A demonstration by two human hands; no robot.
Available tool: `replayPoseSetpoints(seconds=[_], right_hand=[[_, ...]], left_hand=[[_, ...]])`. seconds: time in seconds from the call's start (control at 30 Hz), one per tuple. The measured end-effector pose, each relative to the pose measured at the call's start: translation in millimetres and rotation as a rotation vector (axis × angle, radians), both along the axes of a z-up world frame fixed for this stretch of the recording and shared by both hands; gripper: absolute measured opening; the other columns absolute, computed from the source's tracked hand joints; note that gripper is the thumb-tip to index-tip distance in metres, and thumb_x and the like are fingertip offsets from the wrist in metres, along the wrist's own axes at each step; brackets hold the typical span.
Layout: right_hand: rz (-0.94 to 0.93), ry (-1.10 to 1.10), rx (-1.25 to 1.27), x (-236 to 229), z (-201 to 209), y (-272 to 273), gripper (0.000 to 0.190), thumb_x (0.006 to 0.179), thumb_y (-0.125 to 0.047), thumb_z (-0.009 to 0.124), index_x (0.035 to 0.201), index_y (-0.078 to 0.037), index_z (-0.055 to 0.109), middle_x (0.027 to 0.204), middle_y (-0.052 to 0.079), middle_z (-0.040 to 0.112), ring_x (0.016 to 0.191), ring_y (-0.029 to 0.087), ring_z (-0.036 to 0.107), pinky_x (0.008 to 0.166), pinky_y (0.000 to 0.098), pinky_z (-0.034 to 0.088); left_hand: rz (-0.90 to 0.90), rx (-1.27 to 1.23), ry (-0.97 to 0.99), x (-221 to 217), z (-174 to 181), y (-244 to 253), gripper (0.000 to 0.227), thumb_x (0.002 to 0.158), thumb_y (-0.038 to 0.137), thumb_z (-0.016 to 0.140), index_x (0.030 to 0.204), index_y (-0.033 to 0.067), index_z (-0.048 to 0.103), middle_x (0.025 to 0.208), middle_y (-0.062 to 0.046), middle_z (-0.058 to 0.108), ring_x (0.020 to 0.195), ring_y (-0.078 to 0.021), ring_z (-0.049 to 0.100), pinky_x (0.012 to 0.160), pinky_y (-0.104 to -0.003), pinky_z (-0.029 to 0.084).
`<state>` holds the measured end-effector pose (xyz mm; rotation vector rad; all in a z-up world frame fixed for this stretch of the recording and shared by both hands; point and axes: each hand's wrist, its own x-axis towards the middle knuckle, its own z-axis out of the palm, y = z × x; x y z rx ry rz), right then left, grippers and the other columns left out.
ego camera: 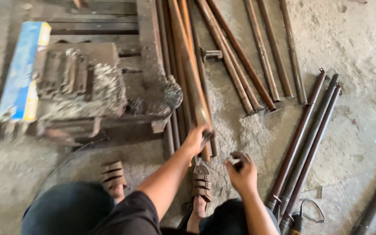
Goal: The person sits on the floor of a workshop and welds metal rods using a handheld welding torch. They repeatedly pick up a rod, position it vertically against a metal jig, and apply the torch to the base to create a weld, generating bright sparks. After welding, the person places the rod aside and repeats the process with another rod from a pile.
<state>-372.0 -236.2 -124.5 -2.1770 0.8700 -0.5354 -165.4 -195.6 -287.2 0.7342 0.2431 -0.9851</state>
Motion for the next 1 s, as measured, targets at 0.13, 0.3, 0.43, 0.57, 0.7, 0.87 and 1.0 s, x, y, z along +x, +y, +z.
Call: replayPoseSetpoints(seconds=[0.13, 0.3, 0.43, 0.57, 0.7, 0.87, 1.0], right_hand=[[-0.023, 0.033, 0.011, 1.3, -12.0, -0.7, 0.031, 0.079, -0.022, 0.081, 0.106, -0.007, 0.075, 0.096, 0.011, 0.074, 0.069, 0.023, 0.069, 0.067, 0.0369, 0.055], [-0.011, 0.052, 0.034, 13.7, -18.0, 2.1, 0.03, 0.079, -0.026, 0.08, 0.104, -0.009, 0.076, 0.095, 0.011, 0.075, 0.074, 0.027, 0.071, 0.073, 0.0391, 0.056], [0.087, -0.046, -0.093, 29.1, -29.6, 1.0, 0.029, 0.079, -0.026, 0.081, 0.101, -0.007, 0.077, 0.094, 0.014, 0.075, 0.085, 0.03, 0.071, 0.077, 0.0408, 0.056], [0.142, -0.083, -0.1, 40.2, -30.9, 3.2, 0.029, 0.079, -0.027, 0.081, 0.1, -0.007, 0.076, 0.093, 0.014, 0.075, 0.086, 0.031, 0.072, 0.077, 0.0411, 0.056], [0.154, -0.011, -0.026, 50.0, -19.5, 13.5, 0.032, 0.08, -0.029, 0.081, 0.102, -0.006, 0.075, 0.093, 0.015, 0.075, 0.08, 0.03, 0.072, 0.077, 0.0404, 0.056], [0.199, -0.017, -0.041, 56.3, -13.0, 22.1, 0.03, 0.08, -0.03, 0.08, 0.098, -0.006, 0.077, 0.092, 0.015, 0.076, 0.081, 0.03, 0.073, 0.076, 0.0396, 0.056], [0.219, 0.036, -0.008, 61.6, -12.6, 19.5, 0.032, 0.08, -0.032, 0.08, 0.098, -0.006, 0.078, 0.09, 0.015, 0.078, 0.083, 0.027, 0.075, 0.076, 0.0381, 0.057]], left_hand=[[0.042, -0.117, -0.07, 44.1, 118.3, -24.5, 0.013, 0.083, 0.008, 0.07, 0.09, -0.0025, 0.065, 0.077, -0.014, 0.067, 0.066, -0.03, 0.069, 0.06, -0.044, 0.062], [-0.078, 0.172, -0.239, 108.6, 252.8, 22.3, 0.015, 0.078, 0.009, 0.071, 0.079, 0.0018, 0.058, 0.066, -0.012, 0.059, 0.051, -0.0257, 0.063, 0.049, -0.042, 0.06], [-0.24, 0.275, -0.387, 108.2, 293.3, 100.3, 0.015, 0.078, 0.012, 0.067, 0.078, 0.0007, 0.057, 0.062, -0.013, 0.058, 0.047, -0.0254, 0.061, 0.046, -0.041, 0.061], [-0.309, 0.603, -0.536, 42.5, 279.4, 148.4, 0.021, 0.081, 0.004, 0.07, 0.096, -0.0008, 0.057, 0.071, -0.014, 0.064, 0.051, -0.0232, 0.063, 0.049, -0.042, 0.061], [-0.269, 0.454, -0.509, 31.1, 258.5, 173.6, 0.028, 0.082, 0.005, 0.07, 0.103, -0.0059, 0.055, 0.078, -0.011, 0.059, 0.049, -0.0202, 0.061, 0.044, -0.041, 0.064], [-0.218, 0.667, -0.897, 32.8, 202.4, 191.7, 0.063, 0.073, 0.018, 0.077, 0.128, -0.0006, 0.053, 0.103, -0.02, 0.069, 0.087, -0.0301, 0.068, 0.078, -0.048, 0.059], [-0.239, 0.781, -1.07, 30.9, 150.3, 210.3, 0.093, 0.071, 0.031, 0.08, 0.149, 0.0025, 0.039, 0.129, -0.022, 0.065, 0.121, -0.0343, 0.064, 0.103, -0.041, 0.052]])
